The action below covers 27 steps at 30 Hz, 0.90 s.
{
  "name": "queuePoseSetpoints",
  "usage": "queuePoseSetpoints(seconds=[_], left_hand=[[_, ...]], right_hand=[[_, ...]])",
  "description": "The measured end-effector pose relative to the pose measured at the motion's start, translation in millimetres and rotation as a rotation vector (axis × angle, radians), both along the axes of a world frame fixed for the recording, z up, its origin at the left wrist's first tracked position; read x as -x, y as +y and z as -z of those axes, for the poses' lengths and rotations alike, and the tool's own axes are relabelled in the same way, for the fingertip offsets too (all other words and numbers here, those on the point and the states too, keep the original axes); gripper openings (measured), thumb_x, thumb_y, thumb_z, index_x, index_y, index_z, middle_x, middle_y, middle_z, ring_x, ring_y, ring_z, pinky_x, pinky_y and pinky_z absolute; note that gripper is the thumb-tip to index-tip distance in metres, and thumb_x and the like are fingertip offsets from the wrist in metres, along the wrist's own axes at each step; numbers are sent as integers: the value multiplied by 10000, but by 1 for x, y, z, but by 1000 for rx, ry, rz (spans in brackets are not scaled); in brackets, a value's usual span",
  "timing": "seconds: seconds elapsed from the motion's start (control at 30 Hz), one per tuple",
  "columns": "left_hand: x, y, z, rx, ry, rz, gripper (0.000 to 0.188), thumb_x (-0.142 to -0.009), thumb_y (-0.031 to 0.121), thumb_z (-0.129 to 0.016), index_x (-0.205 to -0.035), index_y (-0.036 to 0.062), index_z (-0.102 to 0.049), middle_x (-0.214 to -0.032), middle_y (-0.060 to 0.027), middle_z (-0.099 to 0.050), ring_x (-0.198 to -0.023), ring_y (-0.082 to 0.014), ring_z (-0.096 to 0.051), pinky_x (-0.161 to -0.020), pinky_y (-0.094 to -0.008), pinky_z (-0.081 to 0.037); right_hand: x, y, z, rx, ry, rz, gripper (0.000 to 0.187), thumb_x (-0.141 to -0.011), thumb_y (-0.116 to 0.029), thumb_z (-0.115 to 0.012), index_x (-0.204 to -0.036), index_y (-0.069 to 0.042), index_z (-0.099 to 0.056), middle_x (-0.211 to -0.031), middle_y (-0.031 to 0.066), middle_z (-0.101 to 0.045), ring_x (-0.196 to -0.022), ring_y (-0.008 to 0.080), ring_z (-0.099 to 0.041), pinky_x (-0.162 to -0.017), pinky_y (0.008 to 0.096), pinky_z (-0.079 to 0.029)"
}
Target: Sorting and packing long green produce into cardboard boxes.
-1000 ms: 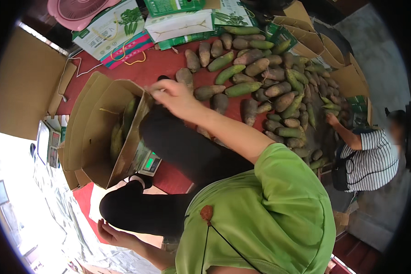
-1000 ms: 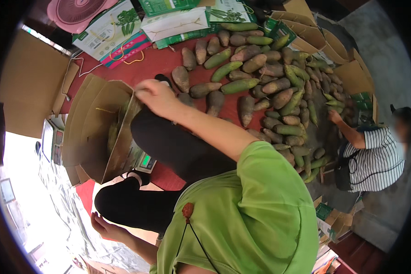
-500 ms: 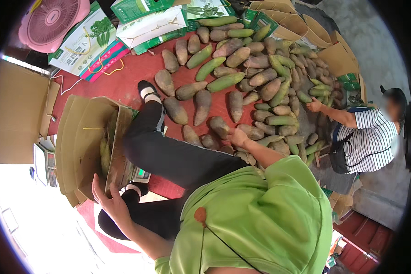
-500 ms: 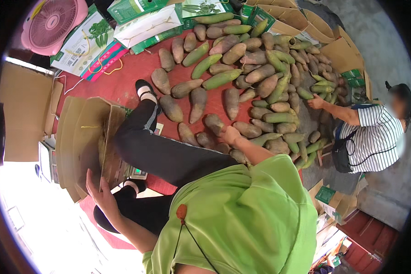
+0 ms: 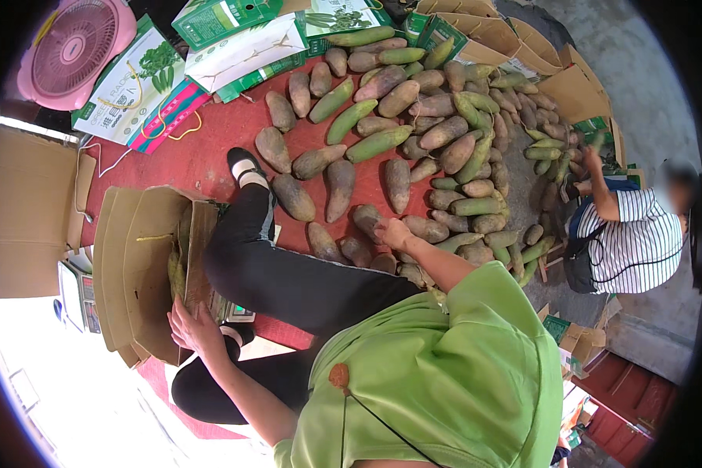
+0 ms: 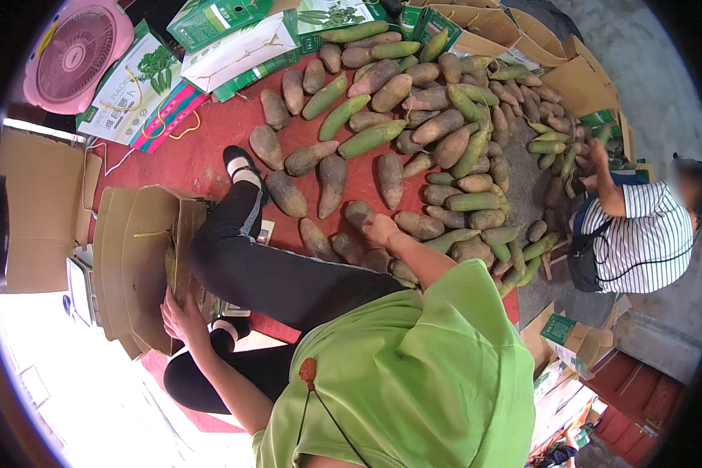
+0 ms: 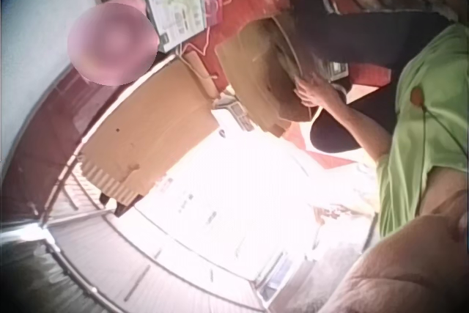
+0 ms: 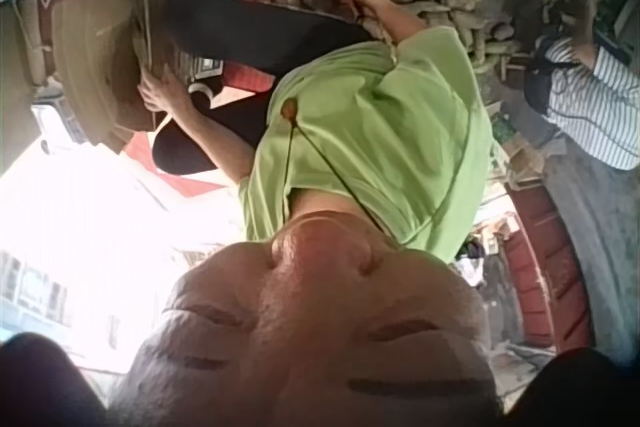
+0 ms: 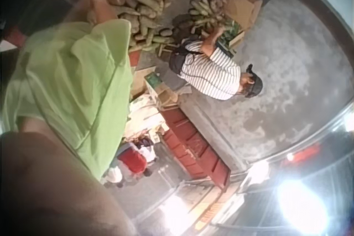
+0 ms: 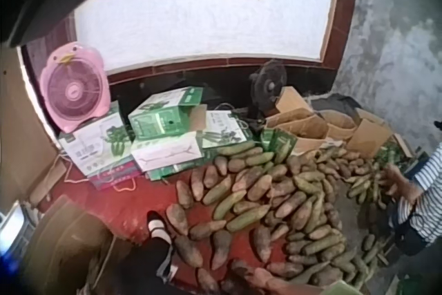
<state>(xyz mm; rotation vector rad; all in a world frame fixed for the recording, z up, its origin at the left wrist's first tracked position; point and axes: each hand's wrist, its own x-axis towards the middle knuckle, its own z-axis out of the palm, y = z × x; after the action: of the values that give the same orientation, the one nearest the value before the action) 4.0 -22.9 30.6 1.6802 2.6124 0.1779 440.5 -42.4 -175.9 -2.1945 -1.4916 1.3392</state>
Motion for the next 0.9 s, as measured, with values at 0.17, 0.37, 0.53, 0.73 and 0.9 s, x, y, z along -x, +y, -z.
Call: queuePoseSetpoints(seconds=[0.17,0.37,0.53,0.73,0.9], left_hand=[[2,2,9,-15,30,19,513,-839,245,-600,-1314,119,-451,-1303,-120,-479,-1263,-311,-370,-1029,-498,-233],[-14,3,1,-4,58,-8,541,-812,210,-622,-1316,118,-449,-1296,-115,-471,-1254,-301,-374,-1032,-492,-223],[-12,0,2,2,80,-23,546,-807,198,-628,-1315,113,-446,-1293,-116,-470,-1243,-306,-386,-1030,-491,-223],[-14,2,9,-11,156,-13,529,-820,240,-618,-1302,100,-451,-1271,-130,-485,-1221,-319,-407,-1010,-490,-259],[-10,2,12,2,209,-24,514,-825,259,-606,-1290,93,-461,-1231,-145,-512,-1189,-332,-436,-992,-498,-278]], right_hand=[[-7,9,11,-66,-49,-16,264,-797,-245,-591,-976,-61,-651,-813,186,-656,-813,357,-636,-728,410,-498],[-18,31,7,-52,-88,22,294,-800,-254,-580,-1004,-56,-654,-935,208,-647,-911,363,-619,-791,416,-489],[-37,62,3,-63,59,297,272,-827,-203,-593,-1005,0,-628,-913,194,-656,-861,315,-639,-759,383,-485],[-87,110,0,-234,-106,381,286,-813,-193,-612,-1018,3,-641,-939,182,-661,-895,297,-636,-793,357,-481],[-121,146,13,-332,-183,510,293,-798,-203,-623,-1006,1,-650,-955,189,-656,-940,303,-625,-830,355,-477]])
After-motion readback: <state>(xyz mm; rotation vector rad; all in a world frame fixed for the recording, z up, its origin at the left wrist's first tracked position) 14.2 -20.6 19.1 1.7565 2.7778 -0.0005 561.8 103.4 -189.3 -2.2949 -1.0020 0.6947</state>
